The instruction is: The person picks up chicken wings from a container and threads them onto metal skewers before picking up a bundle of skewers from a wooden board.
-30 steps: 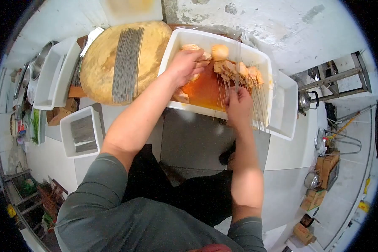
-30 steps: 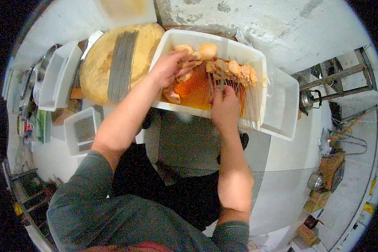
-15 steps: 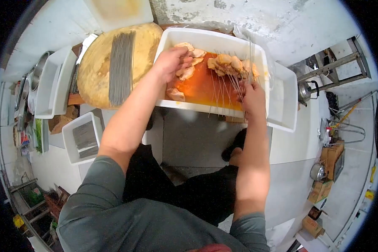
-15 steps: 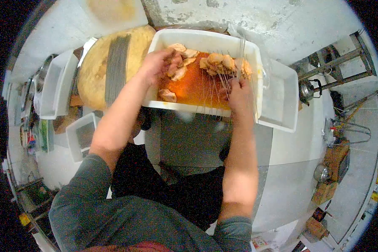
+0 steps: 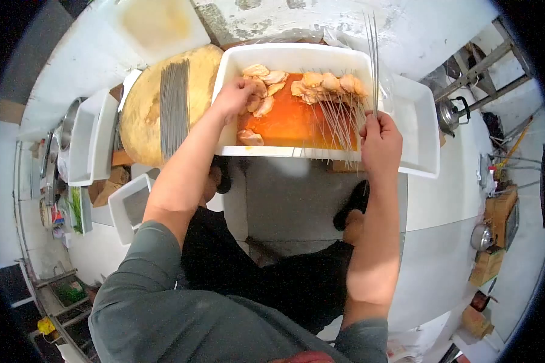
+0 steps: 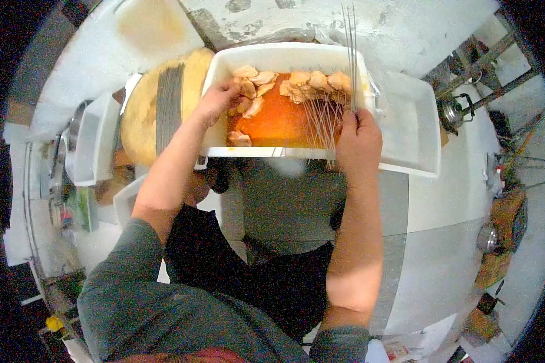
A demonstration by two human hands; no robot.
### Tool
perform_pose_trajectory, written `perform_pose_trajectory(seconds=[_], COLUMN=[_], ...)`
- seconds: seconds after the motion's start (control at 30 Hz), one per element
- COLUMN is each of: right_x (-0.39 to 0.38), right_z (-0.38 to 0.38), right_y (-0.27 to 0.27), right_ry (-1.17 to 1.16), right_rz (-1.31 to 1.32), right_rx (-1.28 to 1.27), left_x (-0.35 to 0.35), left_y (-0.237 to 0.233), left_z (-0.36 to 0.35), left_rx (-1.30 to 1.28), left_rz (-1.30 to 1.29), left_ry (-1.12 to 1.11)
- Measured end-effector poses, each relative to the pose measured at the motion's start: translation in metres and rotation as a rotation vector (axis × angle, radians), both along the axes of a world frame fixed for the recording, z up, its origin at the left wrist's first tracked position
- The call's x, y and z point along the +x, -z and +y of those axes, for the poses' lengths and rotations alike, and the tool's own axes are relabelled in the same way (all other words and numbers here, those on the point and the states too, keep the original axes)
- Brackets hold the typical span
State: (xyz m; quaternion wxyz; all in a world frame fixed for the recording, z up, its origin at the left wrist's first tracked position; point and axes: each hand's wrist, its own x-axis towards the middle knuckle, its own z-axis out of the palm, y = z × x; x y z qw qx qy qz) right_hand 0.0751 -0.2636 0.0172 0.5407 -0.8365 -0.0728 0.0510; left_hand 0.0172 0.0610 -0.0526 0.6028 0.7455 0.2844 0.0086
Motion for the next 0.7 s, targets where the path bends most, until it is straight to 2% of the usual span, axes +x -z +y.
perform_pose_trajectory(seconds=[0.03,0.17,0.27,0.37,0.4,0.5,0.63,0.7], right_x=[0.0,-0.006,-0.008,-0.009,-0.008,-0.011,-0.012,-0.015], right_z=[-0.002,0.001,-0.002,-0.005,-0.007,-0.011,-0.013,-0.012], right_y=[-0.002,-0.01,-0.014,-0.015,-0.015,-0.014,-0.014,-0.012], right_ry=[-0.016,-0.012,-0.034,-0.031,-0.024,-0.01,-0.026,-0.038], right_rz=[0.002,0.002,-0.023,-0.063,-0.064,-0.065,-0.088,-0.127], right_rx=[0.0,0.083,0.069,0.071,0.064,0.093,0.117,0.111], left_x=[0.002,0.023,0.046,0.072,0.072,0.072,0.065,0.062], left_y=[0.0,-0.006,-0.004,0.036,0.017,0.028,0.028,0.033], left_z=[-0.002,-0.011,-0.011,0.008,-0.009,-0.002,0.002,0.004], left_rx=[0.078,1.037,1.155,1.402,1.44,1.603,1.724,1.57], left_rz=[0.063,0.277,0.311,0.381,0.423,0.423,0.318,0.243], left_ry=[0.047,0.389,0.639,0.834,0.851,0.964,0.96,0.804])
